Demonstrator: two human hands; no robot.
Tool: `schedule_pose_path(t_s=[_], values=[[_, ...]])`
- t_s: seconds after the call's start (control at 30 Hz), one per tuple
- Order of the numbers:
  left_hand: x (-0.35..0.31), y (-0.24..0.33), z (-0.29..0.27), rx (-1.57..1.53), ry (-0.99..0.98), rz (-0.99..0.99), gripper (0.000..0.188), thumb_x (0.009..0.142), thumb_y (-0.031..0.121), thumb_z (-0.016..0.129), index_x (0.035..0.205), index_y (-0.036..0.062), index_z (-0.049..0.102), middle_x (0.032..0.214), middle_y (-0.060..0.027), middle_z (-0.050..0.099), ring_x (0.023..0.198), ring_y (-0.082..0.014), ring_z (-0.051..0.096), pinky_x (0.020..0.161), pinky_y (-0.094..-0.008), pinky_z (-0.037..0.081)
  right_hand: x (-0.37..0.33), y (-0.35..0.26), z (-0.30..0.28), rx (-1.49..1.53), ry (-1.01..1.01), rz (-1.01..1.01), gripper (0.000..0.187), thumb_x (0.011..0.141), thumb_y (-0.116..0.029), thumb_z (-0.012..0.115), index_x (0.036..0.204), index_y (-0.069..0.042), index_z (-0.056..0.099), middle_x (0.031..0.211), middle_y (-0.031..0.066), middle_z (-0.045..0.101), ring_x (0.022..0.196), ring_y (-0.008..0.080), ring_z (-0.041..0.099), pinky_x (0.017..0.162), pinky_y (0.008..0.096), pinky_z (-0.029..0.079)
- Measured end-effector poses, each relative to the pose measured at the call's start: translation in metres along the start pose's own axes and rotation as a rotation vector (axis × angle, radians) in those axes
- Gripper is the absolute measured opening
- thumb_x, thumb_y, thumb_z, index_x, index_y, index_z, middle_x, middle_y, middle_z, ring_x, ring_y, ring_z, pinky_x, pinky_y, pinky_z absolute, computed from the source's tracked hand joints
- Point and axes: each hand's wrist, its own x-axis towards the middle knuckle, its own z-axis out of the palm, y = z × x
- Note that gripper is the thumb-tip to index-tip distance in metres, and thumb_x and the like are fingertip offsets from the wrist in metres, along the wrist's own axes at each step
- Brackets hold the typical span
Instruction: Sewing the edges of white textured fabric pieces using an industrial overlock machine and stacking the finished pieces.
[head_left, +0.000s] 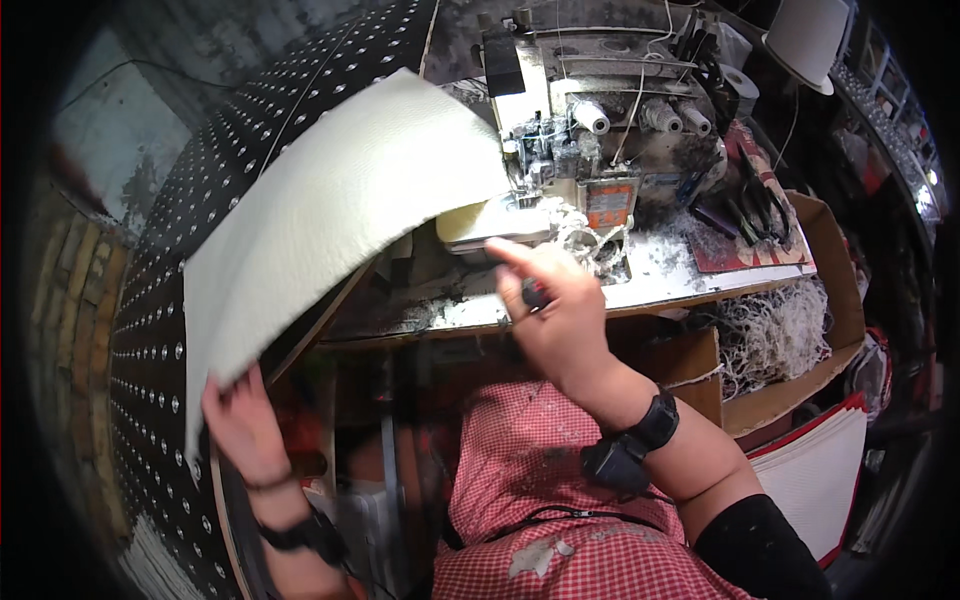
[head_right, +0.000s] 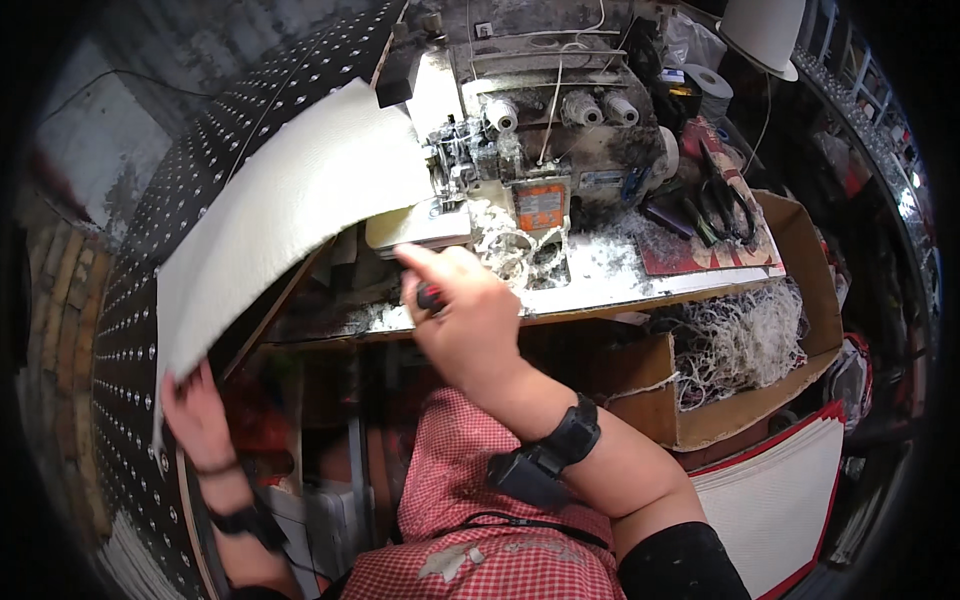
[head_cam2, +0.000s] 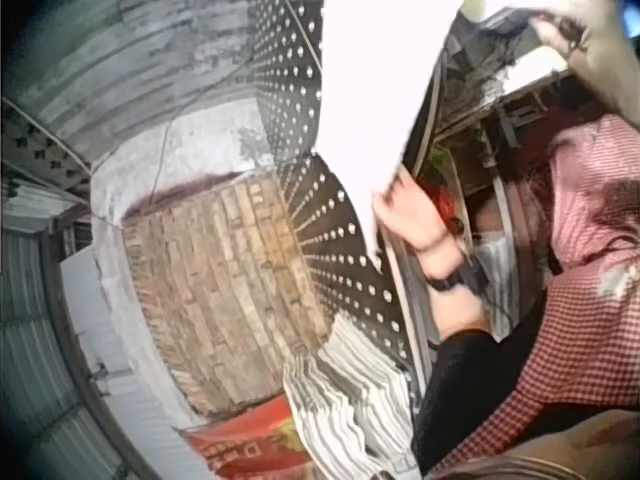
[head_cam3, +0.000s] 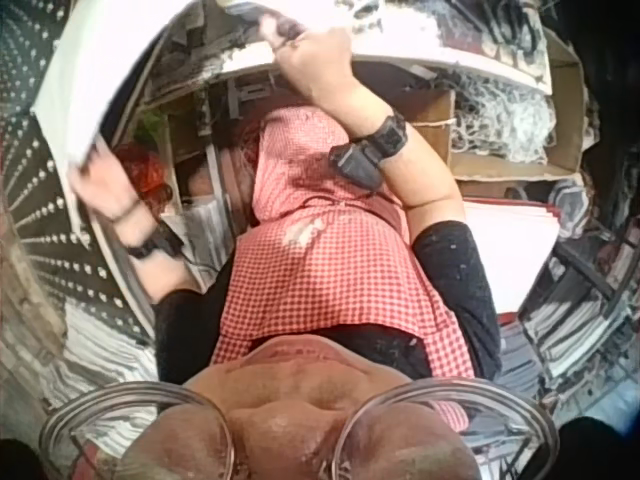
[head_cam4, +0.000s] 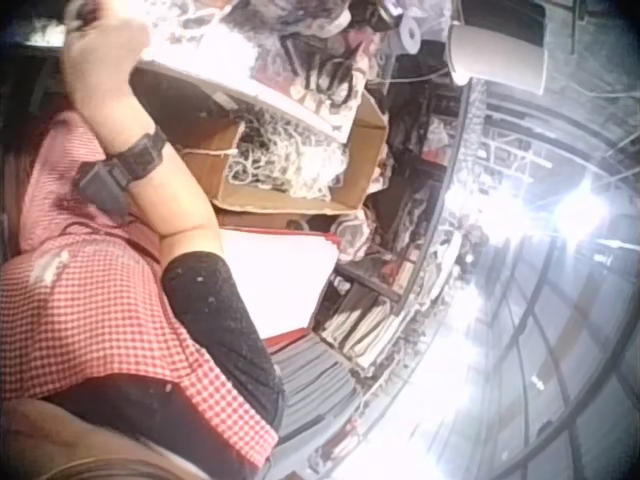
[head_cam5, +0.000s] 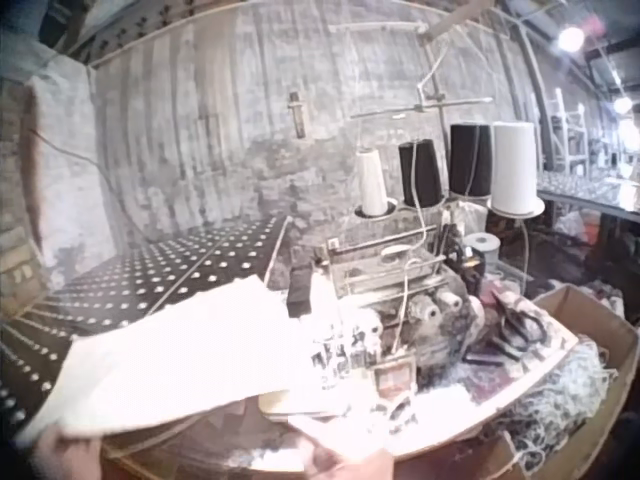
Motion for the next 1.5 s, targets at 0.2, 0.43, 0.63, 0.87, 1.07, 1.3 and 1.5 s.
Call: schedule_pose_path(t_s=[0.2, 0.43, 0.63, 0.87, 1.07, 1.3, 1.5], values=[[-0.147, 0.014, -0.026, 0.544, 0.374, 0.277, 0.035, 0.084, 0.015, 0.050, 0.116, 0.0024, 0.044, 0.089, -0.0059, 0.052, 0.063, -0.0090, 0.047, 0.046, -0.0170, 0.039, -0.036, -0.095, 0.046, 0.059, -0.639, -0.706, 0.040, 0.066, -0.025, 0.060, 0.099, -0.003, 0.057, 0.086, 0.0064, 0.051, 0.069, 0.0177, 0.054, 0.060, 0.0308, 0.042], [-0.110, 0.026, -0.065, 0.071, -0.126, 0.080, 0.058, 0.089, 0.040, 0.043, 0.134, 0.0069, 0.024, 0.128, -0.0101, 0.039, 0.114, -0.0226, 0.038, 0.095, -0.0381, 0.034, -0.011, -0.091, 0.013, 0.647, -1.105, 0.404, 0.031, 0.078, -0.029, 0.059, 0.075, 0.002, 0.061, 0.058, 0.0157, 0.056, 0.050, 0.0214, 0.053, 0.052, 0.0336, 0.043], [-0.113, -0.001, -0.055, -0.019, 0.162, 0.103, 0.075, 0.079, 0.050, 0.052, 0.133, 0.0038, 0.026, 0.135, -0.0114, 0.030, 0.121, -0.0302, 0.030, 0.101, -0.0441, 0.024, 0.016, -0.020, -0.021, 0.022, -0.023, 0.320, 0.029, 0.079, -0.022, 0.064, 0.099, 0.000, 0.060, 0.084, 0.0139, 0.051, 0.071, 0.0127, 0.053, 0.060, 0.0251, 0.042], [-0.173, 0.028, -0.065, -0.016, 0.328, 0.146, 0.073, 0.077, 0.046, 0.046, 0.130, -0.0003, 0.028, 0.132, -0.0157, 0.033, 0.119, -0.0346, 0.034, 0.098, -0.0472, 0.027, -0.006, 0.007, -0.002, 0.294, -0.148, 0.298, 0.037, 0.077, -0.009, 0.060, 0.112, 0.002, 0.054, 0.082, 0.0121, 0.064, 0.062, 0.0064, 0.053, 0.057, 0.0210, 0.043], [-0.187, 0.043, -0.161, 0.152, 0.036, 0.108, 0.077, 0.075, 0.047, 0.046, 0.131, -0.0012, 0.025, 0.133, -0.0191, 0.030, 0.119, -0.0382, 0.032, 0.097, -0.0488, 0.028, -0.022, 0.023, -0.008, 0.315, -0.081, 0.216, 0.031, 0.080, -0.008, 0.056, 0.110, 0.000, 0.057, 0.088, 0.0111, 0.065, 0.059, 0.0044, 0.050, 0.055, 0.0197, 0.042], [-0.180, 0.005, -0.102, 0.249, -0.199, 0.069, 0.077, 0.075, 0.042, 0.052, 0.132, -0.0015, 0.023, 0.134, -0.0163, 0.030, 0.121, -0.0331, 0.031, 0.100, -0.0462, 0.026, -0.035, 0.013, -0.023, 0.258, -0.183, 0.186, 0.038, 0.080, -0.011, 0.057, 0.117, -0.001, 0.051, 0.103, 0.0158, 0.061, 0.089, 0.0142, 0.059, 0.077, 0.0249, 0.045], [-0.143, -0.016, -0.082, 0.122, -0.214, -0.009, 0.074, 0.077, 0.039, 0.057, 0.133, 0.0041, 0.024, 0.134, -0.0123, 0.032, 0.122, -0.0294, 0.032, 0.101, -0.0455, 0.026, -0.059, 0.000, -0.054, 0.474, -0.603, 0.278, 0.071, 0.073, -0.007, 0.067, 0.133, -0.008, 0.031, 0.125, 0.0172, 0.047, 0.113, 0.0175, 0.046, 0.093, 0.0278, 0.037]])
